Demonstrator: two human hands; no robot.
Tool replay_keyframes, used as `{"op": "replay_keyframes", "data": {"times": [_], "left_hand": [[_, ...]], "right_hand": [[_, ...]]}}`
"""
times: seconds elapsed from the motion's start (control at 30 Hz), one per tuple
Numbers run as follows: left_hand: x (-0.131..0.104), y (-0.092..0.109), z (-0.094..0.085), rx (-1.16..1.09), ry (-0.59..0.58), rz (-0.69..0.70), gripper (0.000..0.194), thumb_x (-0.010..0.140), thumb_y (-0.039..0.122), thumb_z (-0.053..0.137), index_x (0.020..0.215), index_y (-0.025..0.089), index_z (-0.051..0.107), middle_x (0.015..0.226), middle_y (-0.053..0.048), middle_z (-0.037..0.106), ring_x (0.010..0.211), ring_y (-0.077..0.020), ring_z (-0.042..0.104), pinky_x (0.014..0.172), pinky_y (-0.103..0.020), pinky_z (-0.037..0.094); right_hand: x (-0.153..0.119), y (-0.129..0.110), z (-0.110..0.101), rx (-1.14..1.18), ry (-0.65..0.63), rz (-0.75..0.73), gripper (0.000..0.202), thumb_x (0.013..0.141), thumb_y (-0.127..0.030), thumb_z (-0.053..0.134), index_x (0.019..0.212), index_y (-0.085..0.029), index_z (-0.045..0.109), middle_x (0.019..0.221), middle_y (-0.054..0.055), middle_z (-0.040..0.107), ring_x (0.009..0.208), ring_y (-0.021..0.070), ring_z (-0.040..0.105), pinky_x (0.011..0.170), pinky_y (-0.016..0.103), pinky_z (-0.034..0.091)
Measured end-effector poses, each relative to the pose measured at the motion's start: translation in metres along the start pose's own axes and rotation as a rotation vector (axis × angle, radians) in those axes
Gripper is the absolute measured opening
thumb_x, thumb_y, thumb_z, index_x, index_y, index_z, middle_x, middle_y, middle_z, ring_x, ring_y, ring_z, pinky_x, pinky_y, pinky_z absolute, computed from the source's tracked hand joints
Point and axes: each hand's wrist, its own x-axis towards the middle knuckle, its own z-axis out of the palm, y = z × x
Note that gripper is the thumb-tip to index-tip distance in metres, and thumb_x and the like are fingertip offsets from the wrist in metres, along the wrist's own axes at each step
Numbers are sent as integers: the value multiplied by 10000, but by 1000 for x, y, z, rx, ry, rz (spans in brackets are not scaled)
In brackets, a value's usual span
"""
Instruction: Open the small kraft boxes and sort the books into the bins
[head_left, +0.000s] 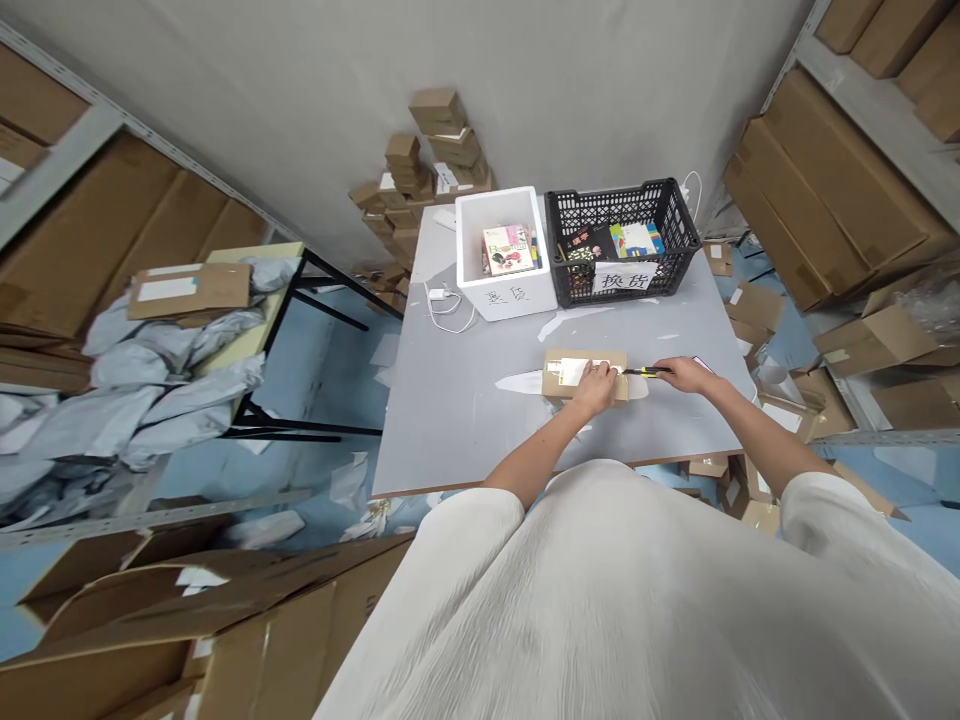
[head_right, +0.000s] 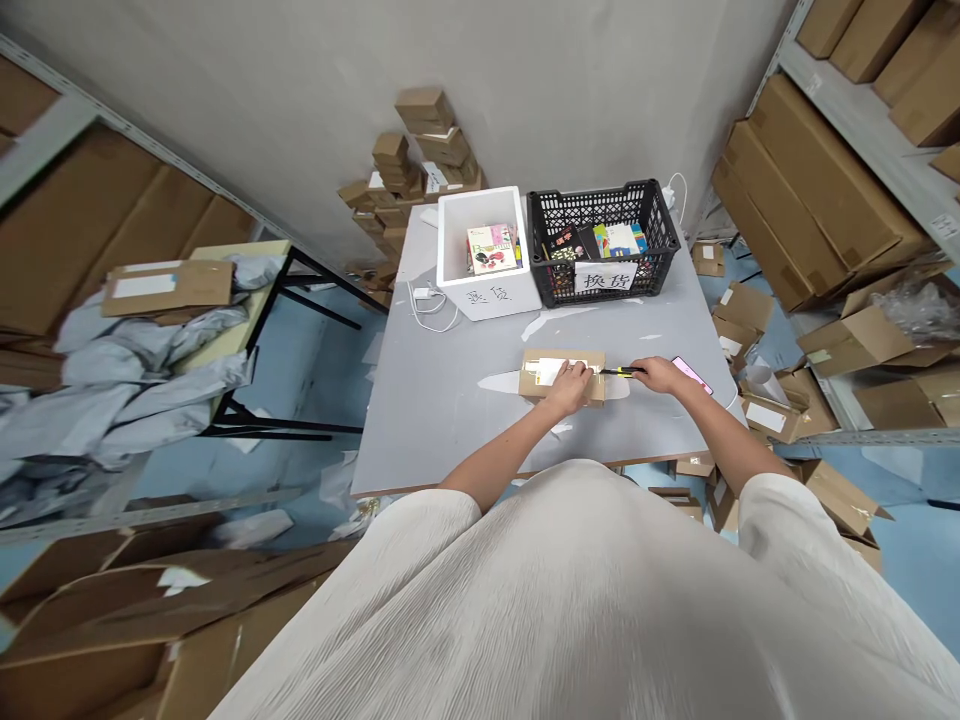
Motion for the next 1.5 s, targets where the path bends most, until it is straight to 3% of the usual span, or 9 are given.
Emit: {"op": "replay_keyframes", "data": {"times": [0.3,0.47,0.67,0.9,1.0,1.1,1.2,1.33,1.5], "left_hand": [[-5,-2,7,-2,65,33,729,843,248,864,1478,222,505,1498,-181,584,1412,-366,617,1363,-587,224],[-6,-2,6,-8,57,23,722,841,258,888,1456,170,519,1471,-204,588,1422,-356,609,1373,-538,219],[-8,-2,6,-26,74,35,708,842,256,898,1440,217,522,1459,-179,617,1466,-361,578,1361,-565,246],[-6,-4,7,-28,72,18,688,858,249,882,1444,202,524,1501,-182,588,1445,-346,592,1374,-536,243],[-9,-6,7,-43,55,19,759,872,275,863,1526,197,486,1509,-183,581,1459,-355,574,1373,-547,247],[-12,-7,4,-101,86,13,838,941,340,785,1662,202,382,1561,-194,550,1442,-357,578,1327,-528,341],[-10,-11,-2,-159,172,-47,723,1049,316,600,1720,232,346,1631,-193,518,1438,-348,583,1257,-511,429],[0,-18,-10,-141,205,-137,695,1040,187,529,1718,230,382,1712,-188,481,1558,-347,486,1278,-514,402],[16,-24,-11,-90,76,-158,810,959,101,559,1736,187,346,1809,-223,353,1698,-363,303,1368,-612,224]], "right_hand": [[40,-10,3,58,-2,-37,79,952,-281,751,968,-289,828,987,86,827,1038,324,717,944,394,470],[32,-3,4,231,-132,84,146,906,-418,795,936,-275,808,832,49,780,825,261,683,796,339,496],[4,1,12,501,-280,118,359,850,-592,818,821,-241,746,715,19,709,594,157,544,549,271,432],[-19,-7,29,686,-197,155,390,776,-612,867,788,-250,723,663,-18,699,586,151,589,512,239,463],[-26,-4,34,691,-128,164,413,838,-634,826,784,-243,703,695,1,721,608,161,615,544,253,491],[-34,2,36,686,-81,208,410,913,-642,745,850,-239,701,758,23,764,657,183,650,552,259,487],[-43,3,36,708,-3,232,395,933,-640,723,935,-246,696,841,35,801,717,204,691,590,272,517],[-50,-10,37,609,104,170,399,1014,-631,600,1014,-258,741,915,37,804,817,230,710,743,328,582],[-50,-30,40,291,193,73,324,1024,-450,635,1253,-282,790,1202,97,803,1129,314,706,1045,430,557]]}}
